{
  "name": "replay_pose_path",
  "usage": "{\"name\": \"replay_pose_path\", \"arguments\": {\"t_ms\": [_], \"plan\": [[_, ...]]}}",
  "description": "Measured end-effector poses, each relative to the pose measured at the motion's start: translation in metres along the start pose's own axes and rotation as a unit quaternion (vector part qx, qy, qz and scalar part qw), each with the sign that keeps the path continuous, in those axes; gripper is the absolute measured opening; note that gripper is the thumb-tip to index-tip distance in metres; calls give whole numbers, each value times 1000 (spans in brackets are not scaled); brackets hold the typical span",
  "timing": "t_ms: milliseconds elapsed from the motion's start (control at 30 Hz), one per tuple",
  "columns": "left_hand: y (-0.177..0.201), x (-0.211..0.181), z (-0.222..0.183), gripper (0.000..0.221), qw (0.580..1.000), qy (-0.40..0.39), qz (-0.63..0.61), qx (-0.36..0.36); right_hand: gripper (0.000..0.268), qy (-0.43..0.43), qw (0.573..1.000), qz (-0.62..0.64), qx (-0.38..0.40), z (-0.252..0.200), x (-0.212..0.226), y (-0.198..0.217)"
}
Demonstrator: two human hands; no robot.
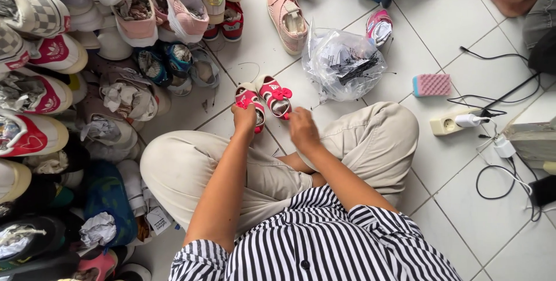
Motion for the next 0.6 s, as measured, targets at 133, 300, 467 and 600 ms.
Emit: {"name": "replay_pose_path", "arguments": {"t_ms": [133, 300, 467, 600], "plan": [[31, -36, -63, 76, 1000, -13, 15, 3, 36, -310, 910, -42, 273, -24, -48, -3], [42, -46, -79, 66, 1000, -19, -6, 5, 32, -253, 910, -84, 316, -30, -42, -23], [38, -43, -66, 68, 997, -73, 37, 2, 28, -248, 925, -73, 279, -17, -34, 4], [53, -68, -114, 77, 990, -102, 86, -33, 15, -121, 988, -96, -11, 33, -44, 82]]}}
Point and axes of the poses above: each hand's wrist, its own z-axis towards the middle knuckle, its own y-axis out of the back of the hand, x = y × z, the point moved 4 cm from there along z, towards the middle knuckle, and after that the axes turned 6 degrees about z, right-handed, at the moved point
